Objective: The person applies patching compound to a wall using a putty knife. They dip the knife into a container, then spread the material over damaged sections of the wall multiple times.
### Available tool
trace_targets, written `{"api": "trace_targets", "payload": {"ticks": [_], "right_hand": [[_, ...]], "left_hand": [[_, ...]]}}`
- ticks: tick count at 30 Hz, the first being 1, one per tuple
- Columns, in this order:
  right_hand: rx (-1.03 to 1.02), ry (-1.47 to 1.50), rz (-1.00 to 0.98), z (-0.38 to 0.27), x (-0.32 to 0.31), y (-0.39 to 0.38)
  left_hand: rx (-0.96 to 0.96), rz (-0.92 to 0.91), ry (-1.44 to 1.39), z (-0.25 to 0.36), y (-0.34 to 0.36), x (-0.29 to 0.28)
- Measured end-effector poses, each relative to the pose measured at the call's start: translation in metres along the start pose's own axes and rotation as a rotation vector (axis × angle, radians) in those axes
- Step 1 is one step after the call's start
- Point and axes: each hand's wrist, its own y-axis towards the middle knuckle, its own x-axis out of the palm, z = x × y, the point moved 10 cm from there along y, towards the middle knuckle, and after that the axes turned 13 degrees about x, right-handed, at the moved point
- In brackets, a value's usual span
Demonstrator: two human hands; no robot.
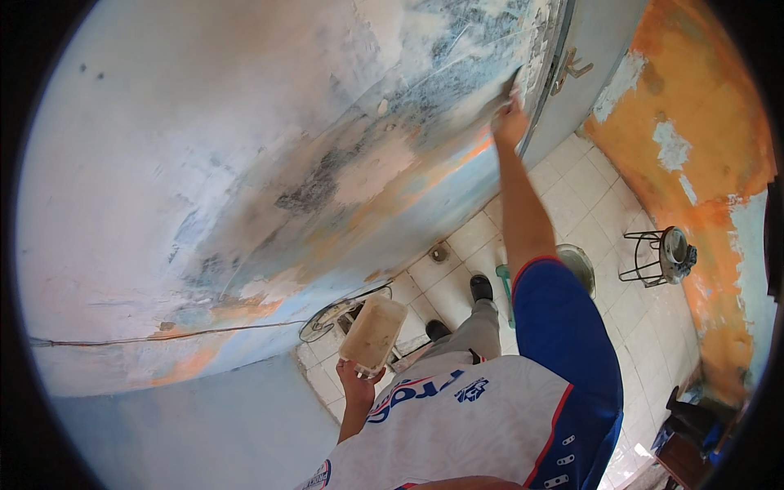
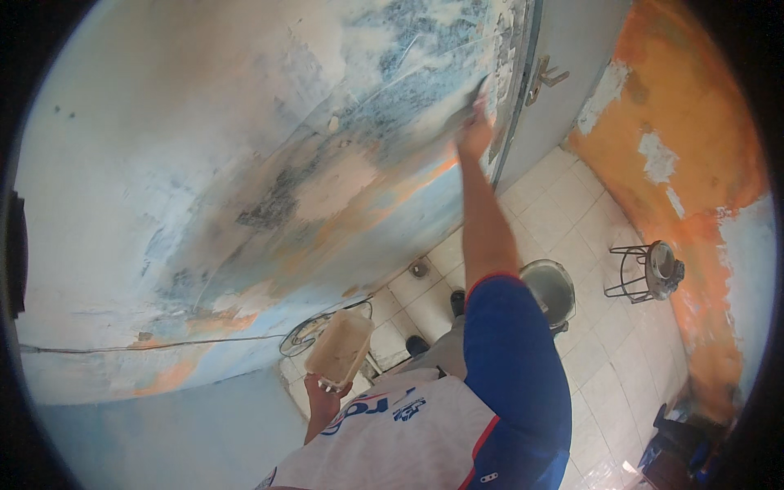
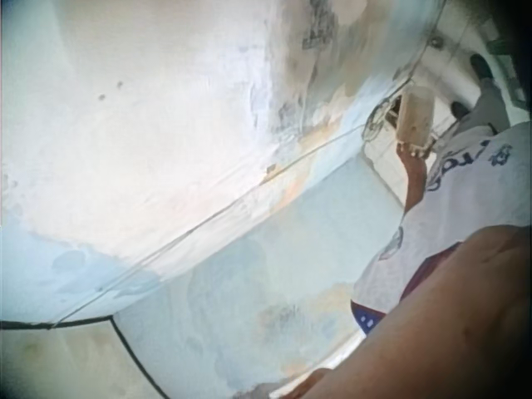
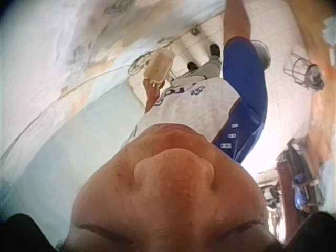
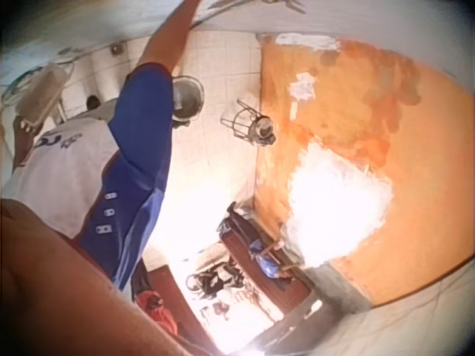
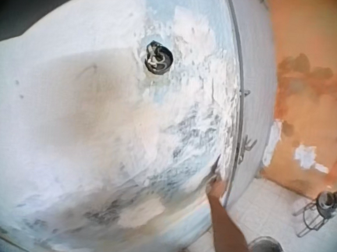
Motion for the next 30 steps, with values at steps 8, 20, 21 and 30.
{"api": "trace_targets", "payload": {"ticks": [8,20,21,30], "right_hand": [[-0.312,0.279,-0.579,-0.07,0.011,-0.362],[0.8,1.295,-0.852,0.026,-0.064,-0.257],[0.812,1.299,-0.87,0.018,-0.071,-0.25],[0.452,1.225,-0.645,-0.046,-0.095,-0.087]], "left_hand": [[0.062,-0.09,0.158,0.003,0.009,0.015],[0.042,-0.068,-0.093,0.009,0.0,-0.007],[0.059,-0.05,-0.086,0.012,-0.002,-0.011],[0.072,-0.123,-0.203,0.002,0.02,-0.007]]}}
